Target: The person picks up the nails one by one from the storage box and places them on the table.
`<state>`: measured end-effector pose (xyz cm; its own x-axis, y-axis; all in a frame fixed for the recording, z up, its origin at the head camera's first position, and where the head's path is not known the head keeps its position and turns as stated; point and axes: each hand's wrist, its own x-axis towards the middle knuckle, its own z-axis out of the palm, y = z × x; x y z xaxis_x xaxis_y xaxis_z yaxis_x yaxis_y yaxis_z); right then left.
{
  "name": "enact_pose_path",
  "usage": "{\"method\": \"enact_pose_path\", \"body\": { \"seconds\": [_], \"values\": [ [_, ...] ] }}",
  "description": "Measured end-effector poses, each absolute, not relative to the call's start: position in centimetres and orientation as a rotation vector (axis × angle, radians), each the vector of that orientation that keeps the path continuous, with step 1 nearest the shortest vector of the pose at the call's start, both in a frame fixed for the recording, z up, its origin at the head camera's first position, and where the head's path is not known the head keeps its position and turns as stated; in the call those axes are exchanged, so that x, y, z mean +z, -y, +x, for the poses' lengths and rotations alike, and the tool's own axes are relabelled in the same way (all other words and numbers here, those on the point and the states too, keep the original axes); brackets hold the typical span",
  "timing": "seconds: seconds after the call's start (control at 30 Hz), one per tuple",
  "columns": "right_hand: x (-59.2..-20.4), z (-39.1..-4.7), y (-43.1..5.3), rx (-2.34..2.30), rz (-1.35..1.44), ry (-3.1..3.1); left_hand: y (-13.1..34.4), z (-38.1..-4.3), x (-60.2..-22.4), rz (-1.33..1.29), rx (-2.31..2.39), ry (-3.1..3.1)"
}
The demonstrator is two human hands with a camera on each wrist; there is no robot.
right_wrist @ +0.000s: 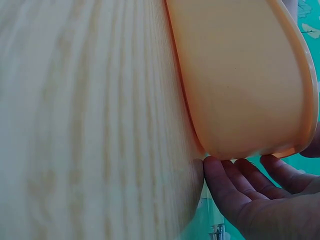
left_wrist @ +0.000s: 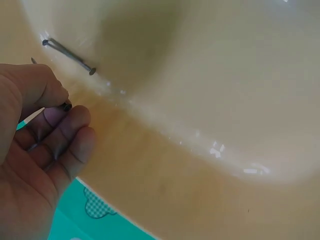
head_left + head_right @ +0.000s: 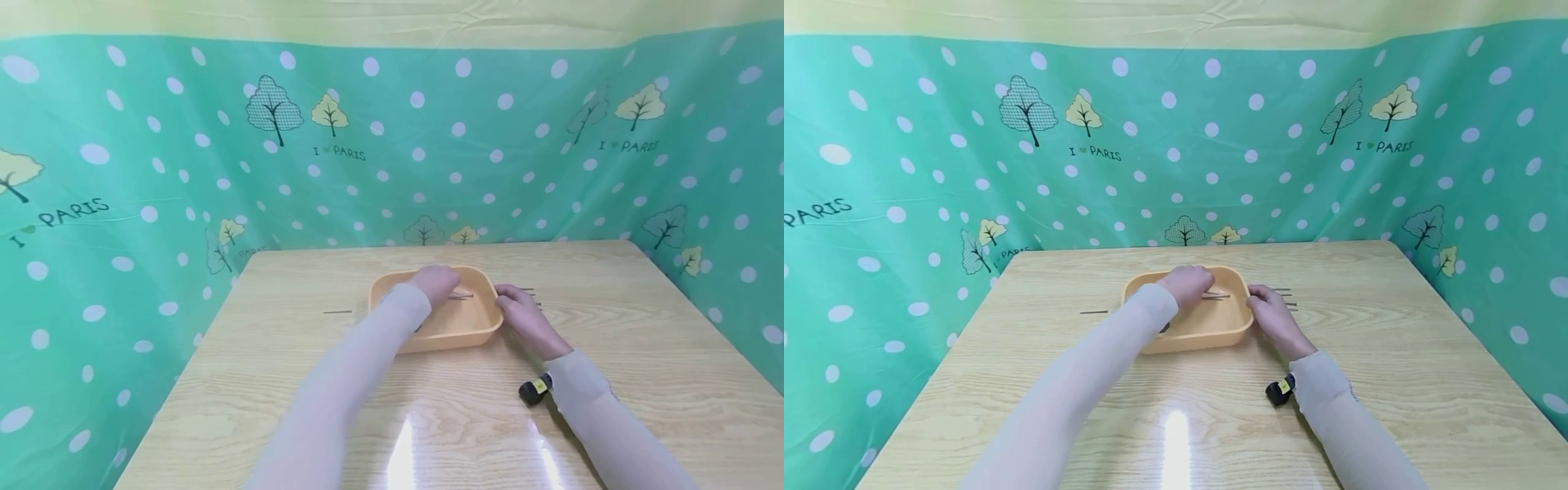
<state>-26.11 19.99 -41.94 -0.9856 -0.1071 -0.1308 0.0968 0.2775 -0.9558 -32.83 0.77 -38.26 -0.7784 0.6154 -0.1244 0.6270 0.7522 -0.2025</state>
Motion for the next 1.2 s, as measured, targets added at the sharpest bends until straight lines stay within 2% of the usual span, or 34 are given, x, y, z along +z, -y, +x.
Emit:
{"method": "enact_pose_path", "body": {
  "seconds": [0.47,0.87,1.2],
  "values": [
    [-42.2,-26.1,-20.3,-1.763,0.002,-2.379,0.1,-31.9,-35.8,1.053,-0.425,-2.855],
    [-42.3,-26.0,-20.3,-1.737,-0.005,-2.407,1.4,-30.8,-33.8,1.021,-0.153,-2.831],
    [-42.0,-26.1,-20.1,-1.736,-0.012,-2.407,3.5,-30.2,-33.3,1.024,-0.17,-2.844]
  ]
}}
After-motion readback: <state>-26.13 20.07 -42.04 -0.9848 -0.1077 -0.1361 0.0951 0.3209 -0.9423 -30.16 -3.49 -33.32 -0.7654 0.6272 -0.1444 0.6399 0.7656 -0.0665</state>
